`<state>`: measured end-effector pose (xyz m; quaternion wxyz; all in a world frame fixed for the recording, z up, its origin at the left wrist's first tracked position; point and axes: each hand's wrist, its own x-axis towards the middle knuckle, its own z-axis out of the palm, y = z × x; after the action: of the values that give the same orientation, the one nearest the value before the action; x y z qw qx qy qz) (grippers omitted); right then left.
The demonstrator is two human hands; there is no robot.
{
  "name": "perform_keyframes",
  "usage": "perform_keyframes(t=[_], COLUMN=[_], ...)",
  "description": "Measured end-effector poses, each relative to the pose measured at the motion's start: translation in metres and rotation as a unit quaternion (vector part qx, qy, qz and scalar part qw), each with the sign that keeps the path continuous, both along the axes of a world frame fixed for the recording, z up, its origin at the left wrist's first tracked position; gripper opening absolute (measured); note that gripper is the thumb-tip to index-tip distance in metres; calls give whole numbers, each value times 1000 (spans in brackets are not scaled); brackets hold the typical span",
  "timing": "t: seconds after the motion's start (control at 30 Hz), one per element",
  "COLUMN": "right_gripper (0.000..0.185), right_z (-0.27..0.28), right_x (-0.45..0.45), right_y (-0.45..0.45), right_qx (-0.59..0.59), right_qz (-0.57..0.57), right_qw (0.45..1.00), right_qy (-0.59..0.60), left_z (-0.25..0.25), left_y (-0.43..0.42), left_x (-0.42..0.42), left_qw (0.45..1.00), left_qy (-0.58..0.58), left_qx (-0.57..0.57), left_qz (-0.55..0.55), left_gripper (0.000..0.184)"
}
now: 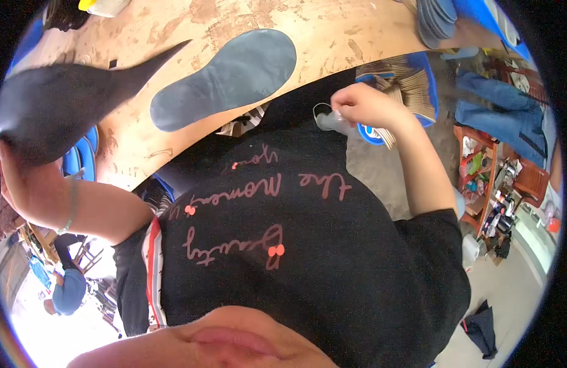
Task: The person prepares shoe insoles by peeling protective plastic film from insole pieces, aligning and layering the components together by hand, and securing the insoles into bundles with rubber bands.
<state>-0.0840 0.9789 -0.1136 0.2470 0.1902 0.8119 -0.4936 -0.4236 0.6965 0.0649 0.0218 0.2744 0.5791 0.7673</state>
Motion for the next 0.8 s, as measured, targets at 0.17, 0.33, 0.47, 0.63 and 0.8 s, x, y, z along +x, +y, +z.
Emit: perform_keyframes(t=[0.17,0.33,0.47,0.63,0.8], right_gripper=[25,43,25,12,14], right_z=[-31,-31,-61,-54,84], right_x=[74,64,23,25,-30], right_y=[12,-22,-41,-26,10], right_qx=[-51,236,265,172,-74], right_qz=[49,-13,-117,39,-67], right_qw=[922,970,950,983,995], right_qy=[-381,-53,116,54,-2], left_z=[-12,-24,-26,-7,6], left_y=[-11,-15,-18,-29,-34], left_x=[-3,2,1,-10,-19], left_qw=[1000,1000,1000,999,999], left_qy=[-18,-29,-31,-22,-1], left_qx=[-3,-4,-4,20,30], left_qz=[-9,-8,2,17,30], left_gripper=[26,25,25,25,24])
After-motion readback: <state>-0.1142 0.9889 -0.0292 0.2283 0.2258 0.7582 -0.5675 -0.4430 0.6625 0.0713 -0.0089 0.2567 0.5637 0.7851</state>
